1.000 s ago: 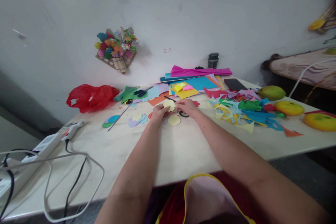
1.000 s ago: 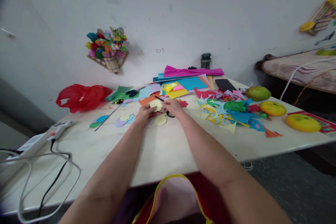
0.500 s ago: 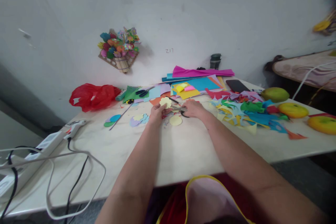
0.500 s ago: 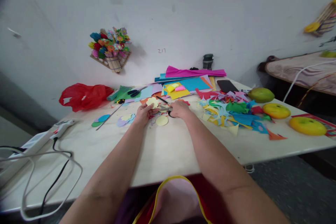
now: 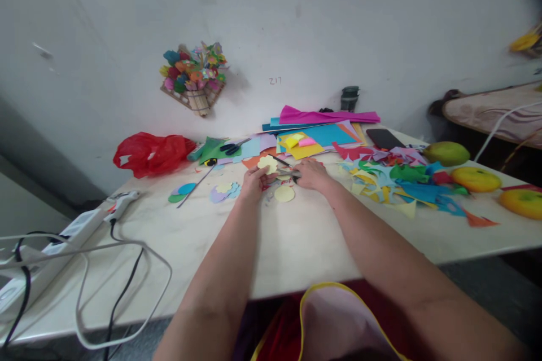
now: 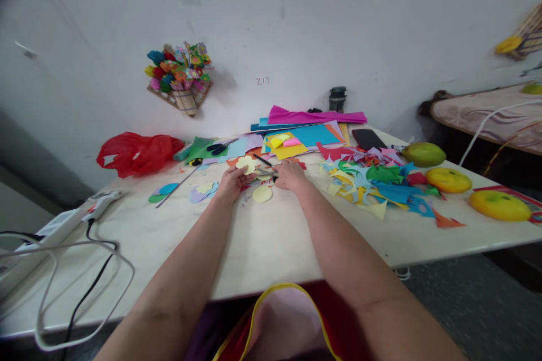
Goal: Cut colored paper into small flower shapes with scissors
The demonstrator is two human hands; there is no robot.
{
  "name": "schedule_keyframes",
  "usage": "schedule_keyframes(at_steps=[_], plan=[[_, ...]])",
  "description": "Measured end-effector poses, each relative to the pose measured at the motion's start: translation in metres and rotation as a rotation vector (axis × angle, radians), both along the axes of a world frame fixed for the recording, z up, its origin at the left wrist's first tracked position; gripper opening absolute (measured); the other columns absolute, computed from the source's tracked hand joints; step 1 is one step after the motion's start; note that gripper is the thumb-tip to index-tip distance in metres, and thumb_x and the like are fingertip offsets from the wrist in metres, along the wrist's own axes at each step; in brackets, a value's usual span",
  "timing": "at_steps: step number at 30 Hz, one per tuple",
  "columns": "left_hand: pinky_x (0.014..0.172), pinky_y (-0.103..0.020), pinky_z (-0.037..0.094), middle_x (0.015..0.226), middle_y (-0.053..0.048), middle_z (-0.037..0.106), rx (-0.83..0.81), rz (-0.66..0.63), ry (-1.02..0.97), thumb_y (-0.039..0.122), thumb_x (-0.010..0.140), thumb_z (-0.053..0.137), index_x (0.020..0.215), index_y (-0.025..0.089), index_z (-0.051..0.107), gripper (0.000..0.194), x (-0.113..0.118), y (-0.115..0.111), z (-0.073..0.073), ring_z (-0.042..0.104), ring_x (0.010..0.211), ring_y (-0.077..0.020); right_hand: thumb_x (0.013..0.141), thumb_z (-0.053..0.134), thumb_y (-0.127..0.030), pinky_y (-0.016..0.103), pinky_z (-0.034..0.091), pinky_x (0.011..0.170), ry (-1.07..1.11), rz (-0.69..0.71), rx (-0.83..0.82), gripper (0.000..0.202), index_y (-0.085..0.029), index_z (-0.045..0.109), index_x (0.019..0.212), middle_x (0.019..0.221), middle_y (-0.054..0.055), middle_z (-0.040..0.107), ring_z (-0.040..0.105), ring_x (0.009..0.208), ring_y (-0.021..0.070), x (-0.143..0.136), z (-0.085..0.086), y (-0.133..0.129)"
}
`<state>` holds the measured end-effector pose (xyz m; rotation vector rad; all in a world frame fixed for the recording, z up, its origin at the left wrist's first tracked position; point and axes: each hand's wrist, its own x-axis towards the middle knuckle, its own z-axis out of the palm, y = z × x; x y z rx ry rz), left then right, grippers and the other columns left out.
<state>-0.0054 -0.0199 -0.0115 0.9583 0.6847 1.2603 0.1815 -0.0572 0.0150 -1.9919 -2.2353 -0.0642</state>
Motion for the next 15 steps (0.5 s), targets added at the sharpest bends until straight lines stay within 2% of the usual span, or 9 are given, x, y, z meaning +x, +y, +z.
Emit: schedule_keyframes(at_steps=[5,11,15], plan=[[0.083,-0.039,0.057,0.084,-0.010,0.074,-0.020,0.016,0.001,0.017,0.065,0.075,0.089,0.011,0.066,0.026,0.001,0.000,0.002,0.071,0.065,-0.0200,0.080,0.055,-0.026,0.037,0.041,0.092,-0.027,-0.005,-0.012,0.044,-0.021,0.065,0.123,0.124,0.014,0.062,0.051,0.118,0.0298,0.002,0.002,0.003],[0.080,-0.037,0.058,0.082,-0.009,0.074,-0.034,0.036,0.028,0.015,0.068,0.074,0.089,0.011,0.066,0.023,0.002,-0.001,0.002,0.071,0.065,-0.0193,0.080,0.056,-0.020,0.035,0.045,0.083,-0.018,-0.034,-0.046,0.048,-0.023,0.062,0.127,0.122,0.015,0.063,0.058,0.110,0.0291,0.003,0.009,0.000],[0.081,-0.038,0.058,0.082,-0.009,0.073,-0.037,0.056,0.021,0.015,0.069,0.074,0.090,0.011,0.067,0.022,0.002,0.000,0.001,0.071,0.066,-0.0189,0.081,0.055,-0.016,0.035,0.046,0.081,-0.021,-0.043,-0.037,0.048,-0.025,0.061,0.128,0.121,0.013,0.065,0.056,0.113,0.0287,0.003,0.011,0.000]])
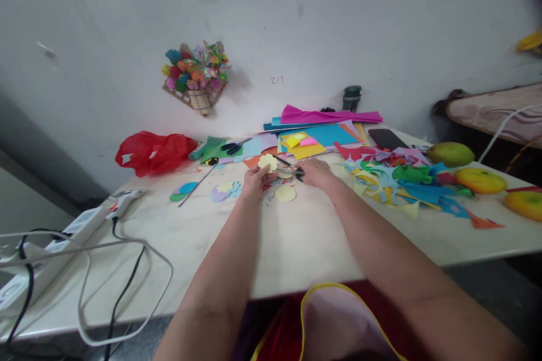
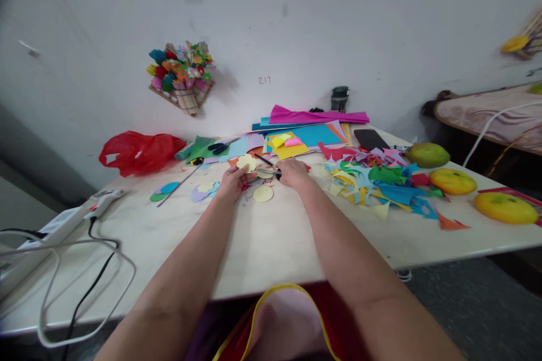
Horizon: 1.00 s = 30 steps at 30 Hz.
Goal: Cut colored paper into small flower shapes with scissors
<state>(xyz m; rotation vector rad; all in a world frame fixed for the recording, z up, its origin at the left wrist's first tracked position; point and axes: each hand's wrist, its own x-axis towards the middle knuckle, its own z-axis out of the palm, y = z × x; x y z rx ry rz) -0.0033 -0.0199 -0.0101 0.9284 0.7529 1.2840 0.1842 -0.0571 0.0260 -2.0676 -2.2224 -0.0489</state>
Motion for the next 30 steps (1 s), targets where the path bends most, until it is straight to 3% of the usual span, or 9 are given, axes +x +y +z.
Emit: schedule_keyframes(at_steps=[8,17,24,30], plan=[[0.083,-0.040,0.057,0.078,-0.010,0.073,-0.007,0.012,0.004,0.014,0.071,0.072,0.088,0.010,0.067,0.019,0.000,-0.001,0.002,0.069,0.061,-0.0182,0.082,0.058,-0.025,0.035,0.046,0.080,0.033,-0.038,0.059,0.036,-0.024,0.068,0.117,0.114,0.012,0.068,0.058,0.111,0.0280,0.001,-0.001,0.000],[0.085,-0.042,0.056,0.079,-0.009,0.073,0.000,0.008,-0.017,0.013,0.067,0.073,0.084,0.010,0.066,0.019,0.000,0.000,0.000,0.070,0.062,-0.0193,0.084,0.055,-0.034,0.029,0.046,0.074,0.363,-0.107,0.103,0.038,-0.027,0.066,0.120,0.113,0.005,0.071,0.064,0.101,0.0229,0.000,-0.004,0.002],[0.087,-0.045,0.055,0.074,-0.010,0.071,0.009,-0.021,0.012,0.014,0.064,0.072,0.078,0.011,0.064,0.016,-0.001,0.001,-0.003,0.071,0.068,-0.0224,0.080,0.058,-0.050,0.025,0.043,0.063,0.535,-0.147,0.105,0.042,-0.023,0.071,0.109,0.096,0.005,0.073,0.066,0.080,0.0202,-0.003,-0.002,0.004],[0.085,-0.044,0.056,0.072,-0.010,0.071,-0.002,-0.020,0.002,0.013,0.063,0.070,0.078,0.010,0.065,0.016,-0.001,0.001,-0.002,0.070,0.065,-0.0210,0.077,0.060,-0.050,0.024,0.042,0.054,0.590,-0.076,-0.012,0.037,-0.022,0.072,0.098,0.077,0.001,0.071,0.061,0.056,0.0150,0.000,-0.001,0.013]])
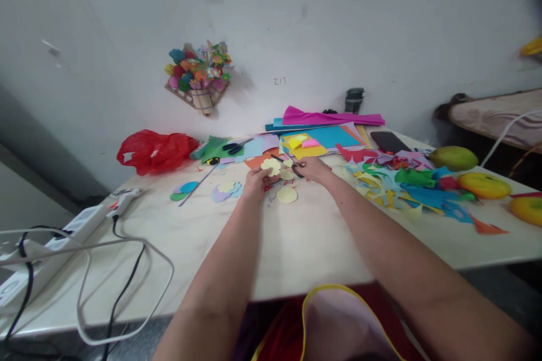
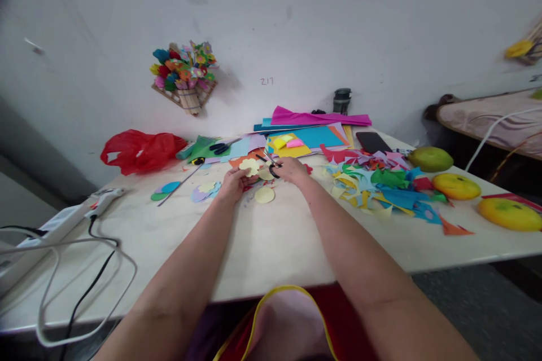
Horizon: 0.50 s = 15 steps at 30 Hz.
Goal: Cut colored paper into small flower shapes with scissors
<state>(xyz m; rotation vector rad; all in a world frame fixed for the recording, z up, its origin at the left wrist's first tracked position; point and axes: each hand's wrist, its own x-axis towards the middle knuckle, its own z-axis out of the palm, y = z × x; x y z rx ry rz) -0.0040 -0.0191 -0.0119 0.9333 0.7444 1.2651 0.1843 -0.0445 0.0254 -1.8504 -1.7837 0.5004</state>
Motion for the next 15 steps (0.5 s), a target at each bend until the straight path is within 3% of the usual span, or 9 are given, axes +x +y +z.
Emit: schedule_keyframes(at_steps=[5,8,15], plan=[[0.084,-0.047,0.057,0.076,-0.011,0.072,0.019,0.018,-0.069,0.011,0.060,0.067,0.076,0.009,0.066,0.016,0.000,0.001,0.001,0.070,0.073,-0.0231,0.075,0.065,-0.040,0.027,0.046,0.066,-0.108,-0.075,0.111,0.032,-0.022,0.073,0.100,0.093,0.005,0.073,0.066,0.083,0.0227,0.003,0.009,0.014],[0.084,-0.047,0.057,0.077,-0.010,0.072,0.036,0.013,-0.077,0.012,0.058,0.068,0.077,0.010,0.066,0.019,0.001,0.000,0.001,0.069,0.078,-0.0240,0.074,0.066,-0.032,0.030,0.048,0.072,-0.086,-0.061,0.191,0.029,-0.022,0.072,0.101,0.098,0.007,0.073,0.065,0.092,0.0245,0.005,0.003,0.020],[0.078,-0.043,0.058,0.078,-0.010,0.072,0.053,-0.035,0.036,0.015,0.054,0.073,0.078,0.010,0.068,0.025,0.002,-0.004,0.002,0.068,0.076,-0.0238,0.071,0.073,-0.027,0.025,0.052,0.059,0.667,0.016,0.101,0.037,-0.017,0.063,0.105,0.076,0.002,0.069,0.065,0.065,0.0146,-0.002,-0.031,0.022]])
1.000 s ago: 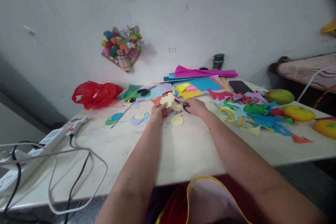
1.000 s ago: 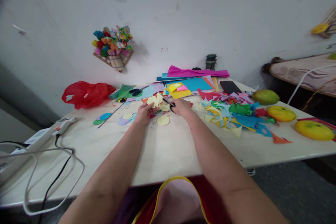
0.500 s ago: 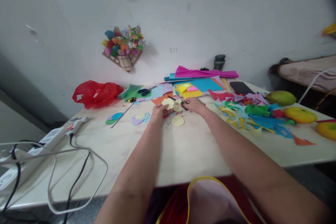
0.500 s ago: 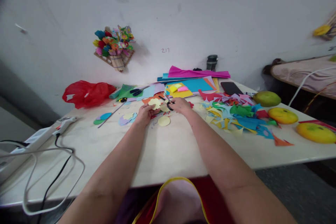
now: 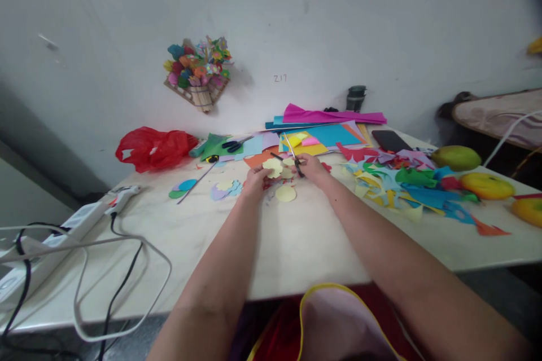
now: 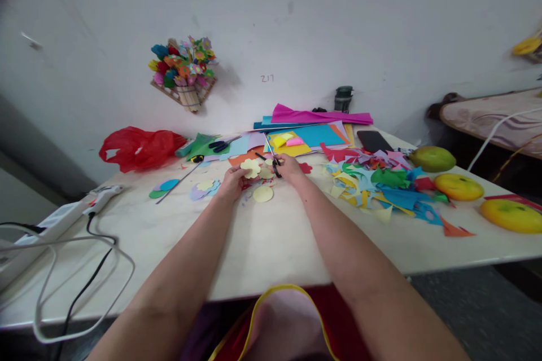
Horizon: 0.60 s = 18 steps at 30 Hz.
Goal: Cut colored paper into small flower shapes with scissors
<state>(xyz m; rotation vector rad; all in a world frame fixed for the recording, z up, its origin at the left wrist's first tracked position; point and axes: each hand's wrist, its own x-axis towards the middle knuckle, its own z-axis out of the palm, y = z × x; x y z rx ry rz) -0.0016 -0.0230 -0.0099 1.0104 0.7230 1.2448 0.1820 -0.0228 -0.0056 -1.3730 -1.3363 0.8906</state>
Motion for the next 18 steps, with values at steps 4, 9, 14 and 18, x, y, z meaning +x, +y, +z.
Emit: schedule_keyframes(at_steps=[4,9,14,18], plan=[[0.069,-0.035,0.058,0.076,-0.008,0.072,0.016,-0.036,0.070,0.017,0.055,0.073,0.079,0.011,0.069,0.025,0.000,0.001,-0.002,0.067,0.066,-0.0200,0.065,0.078,-0.025,0.023,0.050,0.056,0.222,0.035,0.026,0.040,-0.016,0.062,0.100,0.066,-0.002,0.064,0.060,0.055,0.0105,-0.004,0.007,-0.010],[0.063,-0.030,0.054,0.073,-0.008,0.071,0.040,-0.067,0.151,0.016,0.056,0.073,0.078,0.012,0.070,0.023,-0.001,0.004,-0.006,0.065,0.060,-0.0172,0.063,0.080,-0.023,0.022,0.048,0.055,0.302,0.104,0.003,0.040,-0.016,0.061,0.097,0.065,-0.003,0.063,0.058,0.054,0.0096,-0.006,0.019,-0.022],[0.062,-0.031,0.052,0.071,-0.008,0.071,0.022,-0.113,0.185,0.016,0.055,0.072,0.076,0.012,0.070,0.021,0.000,0.001,-0.004,0.064,0.059,-0.0183,0.061,0.078,-0.015,0.023,0.048,0.057,0.355,0.136,0.005,0.041,-0.016,0.060,0.098,0.063,-0.004,0.063,0.059,0.055,0.0101,-0.009,0.016,-0.021],[0.060,-0.030,0.050,0.069,-0.008,0.071,0.004,-0.131,0.203,0.017,0.055,0.072,0.074,0.013,0.070,0.019,0.002,-0.004,0.000,0.064,0.058,-0.0181,0.061,0.074,-0.011,0.023,0.048,0.057,0.334,0.134,0.016,0.040,-0.016,0.060,0.098,0.063,-0.004,0.062,0.059,0.055,0.0102,-0.011,0.013,-0.017]])
